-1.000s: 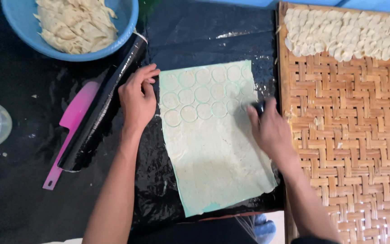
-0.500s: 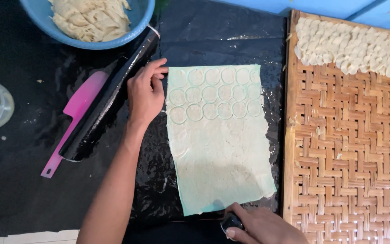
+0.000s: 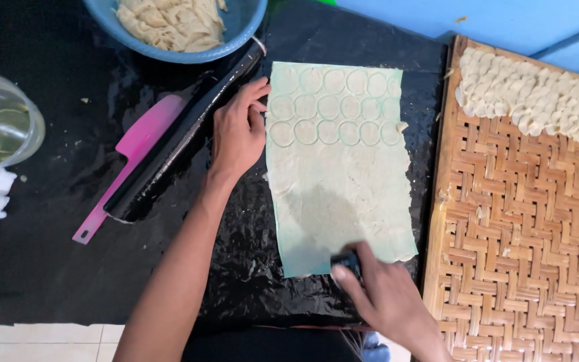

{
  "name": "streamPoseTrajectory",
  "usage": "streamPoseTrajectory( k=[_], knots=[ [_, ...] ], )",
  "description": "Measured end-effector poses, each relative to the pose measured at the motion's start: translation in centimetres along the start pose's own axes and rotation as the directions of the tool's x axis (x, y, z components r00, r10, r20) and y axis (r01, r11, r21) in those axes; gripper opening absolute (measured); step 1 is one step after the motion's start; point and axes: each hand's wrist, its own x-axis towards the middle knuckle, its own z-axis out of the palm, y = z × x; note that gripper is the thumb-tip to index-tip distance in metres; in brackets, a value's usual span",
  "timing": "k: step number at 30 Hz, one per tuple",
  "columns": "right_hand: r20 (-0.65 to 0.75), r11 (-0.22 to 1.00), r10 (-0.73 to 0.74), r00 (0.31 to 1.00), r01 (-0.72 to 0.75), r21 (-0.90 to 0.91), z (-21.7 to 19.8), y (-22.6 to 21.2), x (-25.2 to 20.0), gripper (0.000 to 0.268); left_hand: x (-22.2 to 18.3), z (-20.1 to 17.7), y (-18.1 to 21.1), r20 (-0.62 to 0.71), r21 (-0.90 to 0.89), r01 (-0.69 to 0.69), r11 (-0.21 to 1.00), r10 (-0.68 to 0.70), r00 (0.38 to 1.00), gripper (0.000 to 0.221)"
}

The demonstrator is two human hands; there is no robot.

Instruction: The person rolls out a large sheet of dough and uses a circular cutter to create small, round wrappers for food production.

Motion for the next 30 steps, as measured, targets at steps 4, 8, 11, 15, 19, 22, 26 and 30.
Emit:
streamPoseTrajectory(
  k=[4,8,11,15,19,22,26,30],
  knots=[
    [-0.154,0.992,-0.110,0.982,0.098,-0.083,0.0,-2.9,6.0,0.046,-0.2,0.2,-0.5,-0.012,-0.010,-0.034,0.999,0.034,0.999,0.049],
    [-0.401,0.900,-0.424,0.812,0.328,-0.288,0.7,-5.2,11.6,0.049,0.0,-0.1,-0.3,-0.047,-0.056,-0.004,0.998,0.001,0.999,0.046],
    [-0.354,0.888,-0.421,0.835,0.300,-0.348,1.5,-6.2,14.3,0.050,-0.2,-0.4,-0.4,-0.067,-0.099,0.014,0.995,-0.020,0.998,0.044],
    [-0.327,0.850,-0.422,0.846,0.243,-0.468,2.6,-6.1,16.2,0.050,-0.2,-0.2,-0.6,-0.060,-0.133,0.027,0.991,-0.035,0.998,0.043],
    [-0.336,0.838,-0.266,0.904,0.045,-0.543,4.2,-6.4,17.4,0.050,-0.5,-0.3,-0.7,-0.048,-0.132,0.013,0.991,-0.020,0.999,0.045],
    [-0.376,0.821,-0.313,0.872,0.049,-0.568,4.0,-5.8,17.7,0.049,-0.4,-0.4,-0.5,-0.037,-0.134,0.013,0.991,-0.018,0.999,0.046],
    [-0.334,0.792,-0.403,0.852,0.141,-0.594,4.0,-5.7,17.4,0.051,-0.4,-0.5,-0.4,-0.036,-0.130,-0.010,0.991,0.005,0.999,0.046],
    [-0.424,0.857,-0.298,0.855,0.045,-0.513,5.3,-5.7,17.6,0.053,-0.3,-0.4,-0.7,-0.036,-0.091,-0.017,0.996,0.014,0.999,0.045]
  ],
)
